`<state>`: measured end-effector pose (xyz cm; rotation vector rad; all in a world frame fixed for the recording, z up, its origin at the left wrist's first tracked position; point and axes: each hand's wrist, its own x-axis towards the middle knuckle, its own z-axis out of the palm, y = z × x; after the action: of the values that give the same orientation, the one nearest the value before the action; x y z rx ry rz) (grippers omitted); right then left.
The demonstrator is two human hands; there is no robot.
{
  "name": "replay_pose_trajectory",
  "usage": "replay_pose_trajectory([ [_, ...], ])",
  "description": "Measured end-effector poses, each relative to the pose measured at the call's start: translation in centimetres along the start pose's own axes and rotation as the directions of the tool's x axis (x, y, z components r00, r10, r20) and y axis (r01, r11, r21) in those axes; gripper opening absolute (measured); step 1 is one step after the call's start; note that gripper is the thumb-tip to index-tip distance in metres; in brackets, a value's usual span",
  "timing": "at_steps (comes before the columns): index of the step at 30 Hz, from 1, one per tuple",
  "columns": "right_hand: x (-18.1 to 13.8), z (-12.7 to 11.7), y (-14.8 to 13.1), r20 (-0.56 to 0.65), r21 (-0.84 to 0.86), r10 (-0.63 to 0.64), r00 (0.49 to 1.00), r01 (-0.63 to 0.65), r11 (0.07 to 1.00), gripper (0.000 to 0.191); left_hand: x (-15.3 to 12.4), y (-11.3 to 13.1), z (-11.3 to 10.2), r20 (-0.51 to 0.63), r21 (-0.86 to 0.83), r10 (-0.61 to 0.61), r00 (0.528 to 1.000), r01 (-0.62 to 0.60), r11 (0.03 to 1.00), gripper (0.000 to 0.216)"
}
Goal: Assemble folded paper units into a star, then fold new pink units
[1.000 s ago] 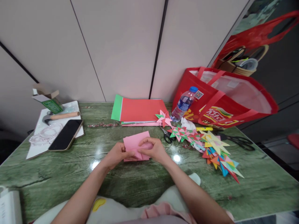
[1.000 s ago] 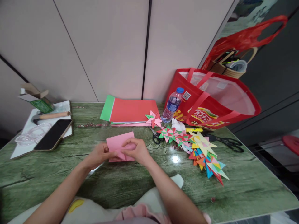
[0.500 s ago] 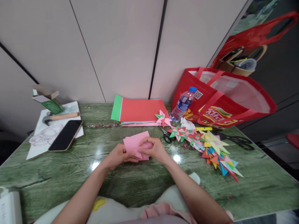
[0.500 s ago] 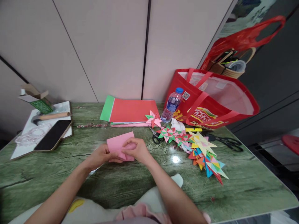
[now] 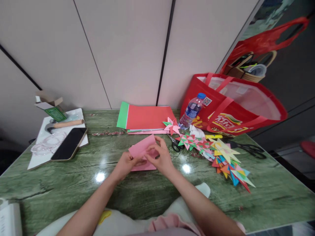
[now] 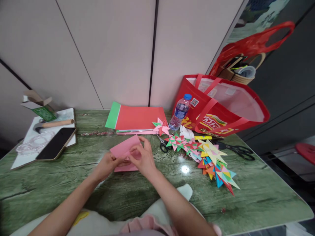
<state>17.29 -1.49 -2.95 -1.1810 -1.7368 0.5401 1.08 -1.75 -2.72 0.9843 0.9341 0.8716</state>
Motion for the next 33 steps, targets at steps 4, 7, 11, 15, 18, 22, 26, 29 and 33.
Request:
replay_pose_trajectory([
  [4,-0.07,0.14,-0.49,-0.031,0.003,0.015,0.999,-0.015,1.000,0.037,0.00,-0.20,0.31,-0.062,-0.014,0.028,0.998,-0.029,0.999,0.029],
  [7,-0.06,0.25,-0.68,-0.054,0.015,0.021,0.998,-0.020,1.000,0.044,-0.01,-0.30,0.48,-0.069,-0.059,0.042,0.997,-0.046,0.997,0.029],
  [11,-0.03,0.23,-0.79,-0.061,0.027,0.017,0.998,-0.016,1.000,0.047,-0.13,-0.17,0.77,-0.064,-0.139,0.051,0.997,-0.060,0.989,0.032],
  [15,-0.10,0.28,-0.76,-0.088,-0.002,0.032,0.996,-0.032,0.999,0.051,-0.23,0.00,0.93,-0.069,-0.166,0.042,0.997,-0.053,0.985,0.032],
  [18,-0.18,0.45,-0.68,-0.117,-0.012,0.043,0.992,-0.045,0.999,0.054,-0.24,-0.05,0.89,-0.064,-0.185,0.053,0.997,-0.064,0.981,0.030],
  [22,-0.21,0.68,-0.71,-0.124,0.013,0.041,0.991,-0.040,0.999,0.056,-0.26,-0.31,0.74,-0.064,-0.186,0.075,0.995,-0.085,0.979,0.026],
  [26,-0.19,0.78,-0.71,-0.123,0.045,0.023,0.992,-0.018,0.999,0.063,-0.20,-0.54,0.61,-0.067,-0.158,0.092,0.994,-0.101,0.982,0.027],
  [29,-0.19,0.80,-0.62,-0.115,0.067,0.017,0.993,-0.009,0.998,0.066,-0.13,-0.66,0.58,-0.068,-0.117,0.091,0.993,-0.099,0.988,0.031],
  [33,-0.25,0.85,-0.73,-0.078,0.116,0.048,0.996,-0.038,0.993,0.064,-0.12,-0.67,0.59,-0.077,-0.075,0.090,0.993,-0.096,0.993,0.036],
])
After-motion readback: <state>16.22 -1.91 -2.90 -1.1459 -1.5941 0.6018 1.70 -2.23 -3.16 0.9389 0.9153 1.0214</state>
